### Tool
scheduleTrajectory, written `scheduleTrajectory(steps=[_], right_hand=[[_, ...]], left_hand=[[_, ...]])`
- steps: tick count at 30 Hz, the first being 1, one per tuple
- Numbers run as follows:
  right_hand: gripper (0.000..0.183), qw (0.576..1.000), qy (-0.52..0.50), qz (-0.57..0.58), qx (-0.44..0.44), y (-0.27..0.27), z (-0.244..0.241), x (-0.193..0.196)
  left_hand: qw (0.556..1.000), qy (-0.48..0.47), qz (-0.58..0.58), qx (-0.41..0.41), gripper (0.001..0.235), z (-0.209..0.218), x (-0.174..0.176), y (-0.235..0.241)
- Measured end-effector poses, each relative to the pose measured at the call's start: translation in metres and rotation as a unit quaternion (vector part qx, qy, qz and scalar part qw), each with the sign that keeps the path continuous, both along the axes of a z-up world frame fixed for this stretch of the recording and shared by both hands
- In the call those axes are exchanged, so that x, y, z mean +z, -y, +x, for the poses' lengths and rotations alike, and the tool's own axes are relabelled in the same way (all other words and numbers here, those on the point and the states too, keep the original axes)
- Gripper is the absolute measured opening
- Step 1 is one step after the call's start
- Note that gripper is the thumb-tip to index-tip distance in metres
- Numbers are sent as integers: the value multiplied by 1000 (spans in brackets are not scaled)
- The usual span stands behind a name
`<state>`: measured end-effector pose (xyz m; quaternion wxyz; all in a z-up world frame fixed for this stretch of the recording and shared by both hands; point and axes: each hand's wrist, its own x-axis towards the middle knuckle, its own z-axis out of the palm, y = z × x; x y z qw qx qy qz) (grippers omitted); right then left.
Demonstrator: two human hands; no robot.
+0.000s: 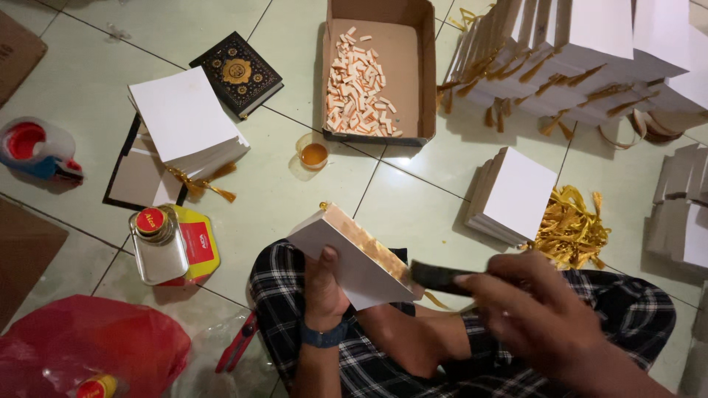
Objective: The person sits on the floor and applies gold paint to the spine of a white book using a brush. They then attach a gold tassel to the painted spine and place the finished book on a stack.
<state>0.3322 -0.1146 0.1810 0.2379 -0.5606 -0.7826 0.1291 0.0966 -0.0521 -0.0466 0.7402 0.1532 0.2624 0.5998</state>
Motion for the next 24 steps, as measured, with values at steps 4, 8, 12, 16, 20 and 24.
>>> scheduleTrajectory(steps=[4,8,12,16,20,24], right_hand=[[32,993,-44,-102,30,10,2,-8],[35,991,-10,-115,71,10,9,0],[36,990,-4,-139,33,14,20,5],[27,998,39,24,-48,7,1,-4],[28,999,-4,4,44,4,0,-8],[47,986,-18,-151,66,14,9,6]], left_hand=[[997,-56,-58,11,73,-1,-17,3],[990,-76,-109,52,79,-3,-24,4],[989,-65,-114,67,82,3,3,-1],[992,-68,-101,45,83,2,-9,2],[991,-52,-120,42,82,1,-10,2],[979,-96,-169,65,95,2,1,-2]])
